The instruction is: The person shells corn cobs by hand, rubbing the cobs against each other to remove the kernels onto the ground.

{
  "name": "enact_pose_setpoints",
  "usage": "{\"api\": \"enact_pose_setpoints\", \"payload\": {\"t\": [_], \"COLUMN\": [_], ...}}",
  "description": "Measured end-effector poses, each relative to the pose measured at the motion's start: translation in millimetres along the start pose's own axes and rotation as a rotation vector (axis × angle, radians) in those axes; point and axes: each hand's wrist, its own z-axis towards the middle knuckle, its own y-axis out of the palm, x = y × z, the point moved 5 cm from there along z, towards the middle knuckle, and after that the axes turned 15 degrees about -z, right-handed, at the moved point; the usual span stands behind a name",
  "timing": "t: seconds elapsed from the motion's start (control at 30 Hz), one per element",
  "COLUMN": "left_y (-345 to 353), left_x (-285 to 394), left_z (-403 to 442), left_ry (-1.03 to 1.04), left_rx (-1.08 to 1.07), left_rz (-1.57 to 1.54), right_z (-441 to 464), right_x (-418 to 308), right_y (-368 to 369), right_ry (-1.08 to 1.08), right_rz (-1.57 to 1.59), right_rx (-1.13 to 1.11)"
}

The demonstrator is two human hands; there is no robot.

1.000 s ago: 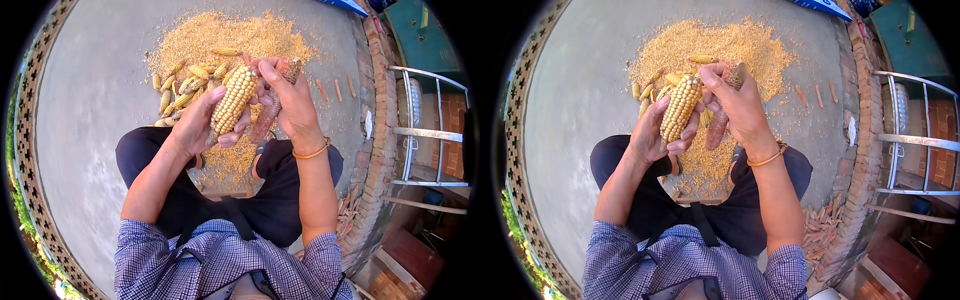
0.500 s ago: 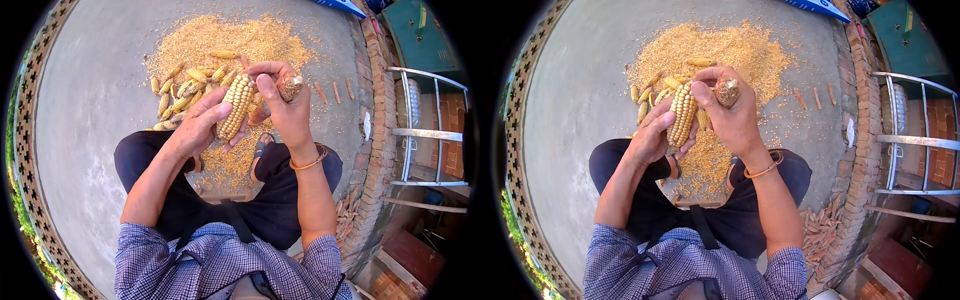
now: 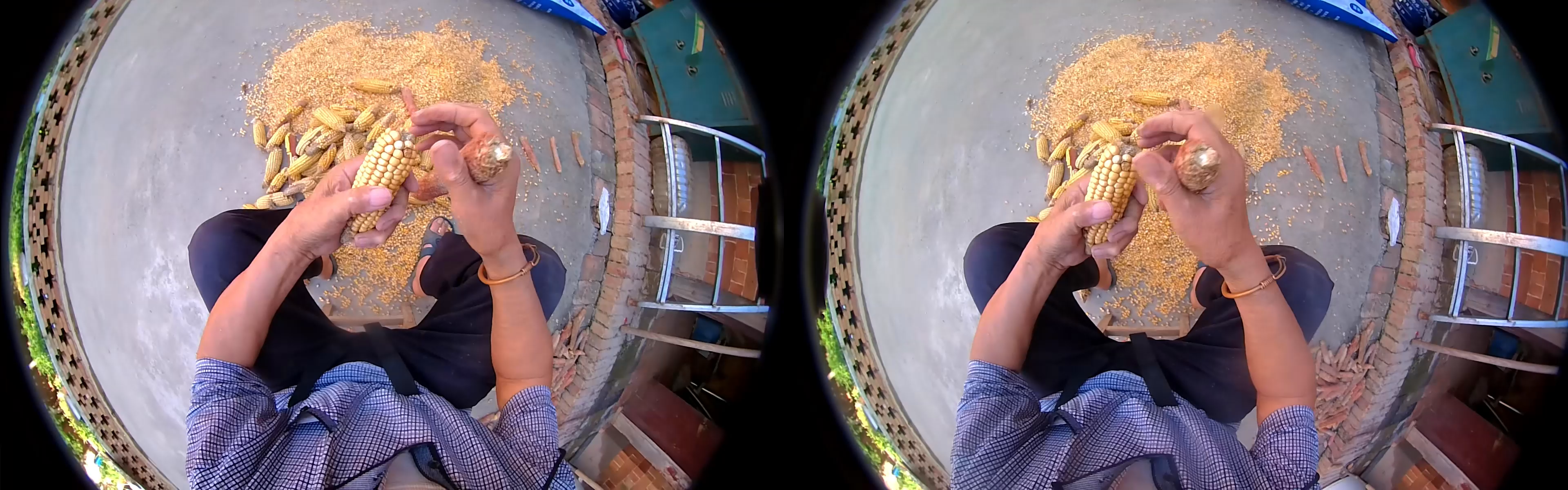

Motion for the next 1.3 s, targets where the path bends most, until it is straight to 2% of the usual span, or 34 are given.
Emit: {"api": "enact_pose_setpoints", "payload": {"t": [0.07, 0.13, 0.23, 0.3, 0.33, 0.43, 0.47, 0.5, 0.57, 0.7, 0.73, 0.8, 0.83, 0.93, 1.1, 1.3], "left_y": [0, 3, 2, -1, 6, 9, 11, 1, -7, -15, -11, 0, 2, 4, 4, -5], "left_x": [1, 5, 9, 7, 6, 2, 4, 4, 1, -12, -12, -8, -6, -3, -1, -7], "left_z": [-1, -1, -2, 0, 0, 1, 1, 5, 7, 13, 12, 8, 7, 6, 4, 3], "left_ry": [-0.032, -0.04, 0.053, 0.137, 0.352, 0.412, 0.253, 0.058, 0.059, 0.178, 0.205, 0.176, 0.187, 0.244, 0.171, 0.154], "left_rx": [0.047, 0.113, 0.104, 0.081, 0.033, 0.146, 0.164, 0.21, 0.28, 0.194, 0.173, 0.176, 0.167, 0.143, 0.114, 0.066], "left_rz": [0.082, 0.379, 0.759, 0.925, 0.92, 0.983, 1.386, 1.553, 1.596, 1.105, 0.967, 0.668, 0.635, 0.576, 0.385, 0.23], "right_z": [2, -1, -9, -11, -11, -12, -11, -11, -5, 0, -1, -3, -3, -4, -2, -3], "right_x": [-12, -20, -8, -11, -15, -14, -11, -4, 8, 31, 30, 35, 37, 34, 30, 20], "right_y": [5, 15, 24, 25, 24, 30, 31, 31, 29, 9, 4, 3, 4, 10, 13, 12], "right_ry": [-0.247, -0.347, -0.364, -0.359, -0.355, -0.306, -0.28, -0.224, -0.142, 0.352, 0.522, 0.545, 0.55, 0.545, 0.425, 0.383], "right_rz": [-0.318, -0.431, -0.646, -0.724, -0.769, -0.876, -0.913, -0.901, -0.876, -0.513, -0.221, 0.119, 0.291, 0.377, 0.512, 0.47], "right_rx": [-0.078, -0.085, -0.237, -0.158, -0.134, -0.099, -0.085, -0.099, -0.132, -0.065, -0.111, -0.006, 0.04, -0.016, -0.03, -0.024]}}
